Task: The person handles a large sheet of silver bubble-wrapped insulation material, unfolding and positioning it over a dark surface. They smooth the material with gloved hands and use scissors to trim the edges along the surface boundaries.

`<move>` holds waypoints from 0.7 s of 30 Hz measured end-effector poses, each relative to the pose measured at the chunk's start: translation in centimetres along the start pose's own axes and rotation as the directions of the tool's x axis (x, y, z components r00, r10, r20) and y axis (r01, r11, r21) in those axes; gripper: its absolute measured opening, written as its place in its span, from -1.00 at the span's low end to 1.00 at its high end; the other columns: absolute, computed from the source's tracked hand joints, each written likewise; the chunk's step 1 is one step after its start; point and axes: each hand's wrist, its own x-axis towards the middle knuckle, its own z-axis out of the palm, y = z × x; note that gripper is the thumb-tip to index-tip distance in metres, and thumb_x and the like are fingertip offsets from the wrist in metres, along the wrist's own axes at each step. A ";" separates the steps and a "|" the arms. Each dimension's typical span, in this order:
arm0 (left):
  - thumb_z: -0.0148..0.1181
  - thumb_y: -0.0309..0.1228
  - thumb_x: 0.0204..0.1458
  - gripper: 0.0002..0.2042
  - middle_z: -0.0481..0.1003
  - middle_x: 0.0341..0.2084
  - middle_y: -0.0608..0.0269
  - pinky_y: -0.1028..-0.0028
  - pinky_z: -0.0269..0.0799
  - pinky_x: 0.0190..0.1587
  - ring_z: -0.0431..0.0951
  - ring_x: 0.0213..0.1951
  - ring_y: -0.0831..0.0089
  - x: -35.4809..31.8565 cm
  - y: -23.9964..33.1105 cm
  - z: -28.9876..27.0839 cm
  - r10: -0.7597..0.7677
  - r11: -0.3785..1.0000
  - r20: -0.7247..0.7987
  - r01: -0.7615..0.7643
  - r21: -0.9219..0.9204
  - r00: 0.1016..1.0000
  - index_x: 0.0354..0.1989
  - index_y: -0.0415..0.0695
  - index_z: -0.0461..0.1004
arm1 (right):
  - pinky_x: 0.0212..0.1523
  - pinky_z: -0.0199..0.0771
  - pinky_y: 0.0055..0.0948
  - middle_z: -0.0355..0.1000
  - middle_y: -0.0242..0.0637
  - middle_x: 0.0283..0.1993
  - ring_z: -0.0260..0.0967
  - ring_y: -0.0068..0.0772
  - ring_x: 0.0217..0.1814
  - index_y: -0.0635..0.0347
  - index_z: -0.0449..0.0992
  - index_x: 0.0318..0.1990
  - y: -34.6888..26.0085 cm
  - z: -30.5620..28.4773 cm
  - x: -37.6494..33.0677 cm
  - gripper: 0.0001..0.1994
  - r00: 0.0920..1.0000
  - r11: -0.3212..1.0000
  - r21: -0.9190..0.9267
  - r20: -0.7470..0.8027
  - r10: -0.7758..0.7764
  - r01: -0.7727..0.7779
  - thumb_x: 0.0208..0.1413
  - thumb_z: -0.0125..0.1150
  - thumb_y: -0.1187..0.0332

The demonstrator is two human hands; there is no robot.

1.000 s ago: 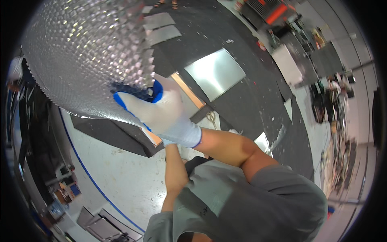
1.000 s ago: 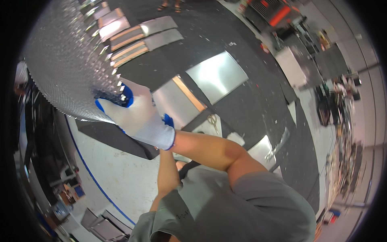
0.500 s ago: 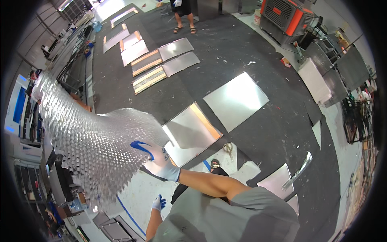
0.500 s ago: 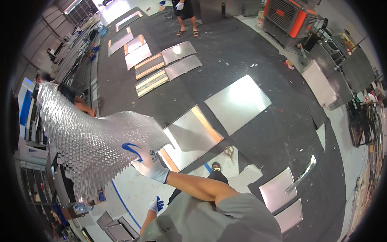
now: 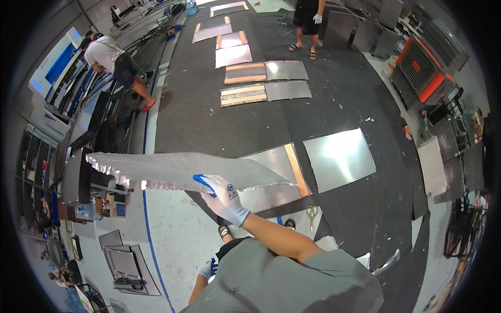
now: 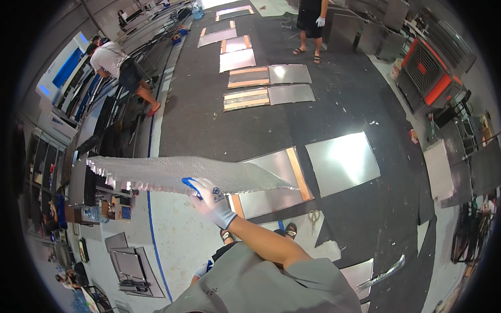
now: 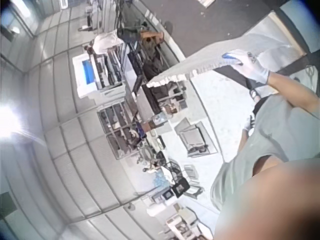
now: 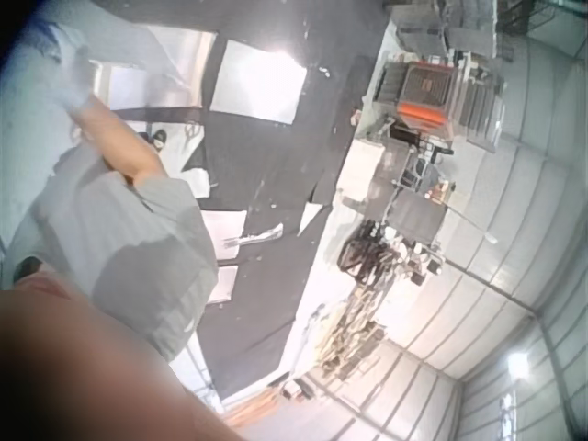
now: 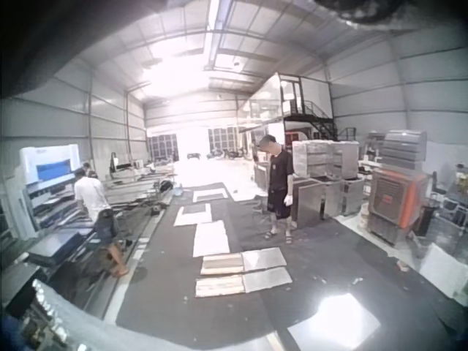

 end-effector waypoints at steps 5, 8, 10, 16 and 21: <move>0.02 0.11 0.33 -0.66 0.63 -0.35 0.33 0.31 0.46 -0.41 0.60 -0.44 0.42 3.5 6.7 -4.3 0.147 0.978 -0.118 -0.127 0.168 0.982 0.02 0.18 0.46 | 0.06 0.53 -0.25 0.58 -0.04 0.01 0.56 -0.05 0.04 0.25 0.57 0.08 -2.2 7.0 1.5 -0.69 0.997 0.993 -0.090 -0.002 0.082 -0.082 0.19 0.30 0.42; 0.06 0.14 0.29 -0.65 0.64 -0.24 0.30 0.28 0.47 -0.41 0.62 -0.39 0.36 5.9 11.0 -7.6 0.130 0.976 -0.108 -0.108 0.190 0.986 0.01 0.20 0.46 | 0.00 0.52 -0.32 0.58 -0.05 -0.02 0.57 -0.07 0.00 0.30 0.56 0.08 -5.1 10.1 3.4 -0.68 0.992 0.987 -0.105 0.028 0.126 -0.122 0.20 0.30 0.39; 0.15 0.13 0.25 -0.65 0.63 -0.29 0.33 0.27 0.45 -0.42 0.60 -0.41 0.38 7.0 13.7 -10.0 0.116 0.990 -0.147 -0.103 0.097 0.982 0.02 0.23 0.44 | 0.00 0.52 -0.30 0.58 -0.04 -0.02 0.57 -0.05 0.00 0.30 0.55 0.09 -7.1 11.4 5.1 -0.66 0.989 0.991 -0.017 0.070 0.132 -0.132 0.19 0.31 0.39; 0.22 -0.11 0.28 -0.49 0.62 -0.07 0.44 0.25 0.44 -0.31 0.58 -0.31 0.41 9.2 24.0 -14.9 0.442 0.890 -0.123 -0.452 -0.068 0.889 0.36 0.20 0.24 | 0.01 0.54 -0.19 0.58 -0.03 -0.04 0.57 0.05 -0.02 0.27 0.54 0.10 -11.2 13.6 8.9 -0.62 0.999 0.997 -0.061 0.036 -0.038 0.040 0.14 0.32 0.35; 0.29 -0.19 0.26 -0.25 0.53 0.19 0.43 0.20 0.40 0.07 0.54 0.02 0.34 7.2 32.4 -15.9 0.414 0.910 -0.025 -0.415 0.003 0.910 0.54 0.25 -0.03 | -0.01 0.55 -0.24 0.59 0.01 -0.09 0.58 0.05 -0.03 0.21 0.56 0.12 -13.7 13.6 10.5 -0.57 0.999 0.990 -0.143 0.033 0.023 -0.018 0.09 0.38 0.28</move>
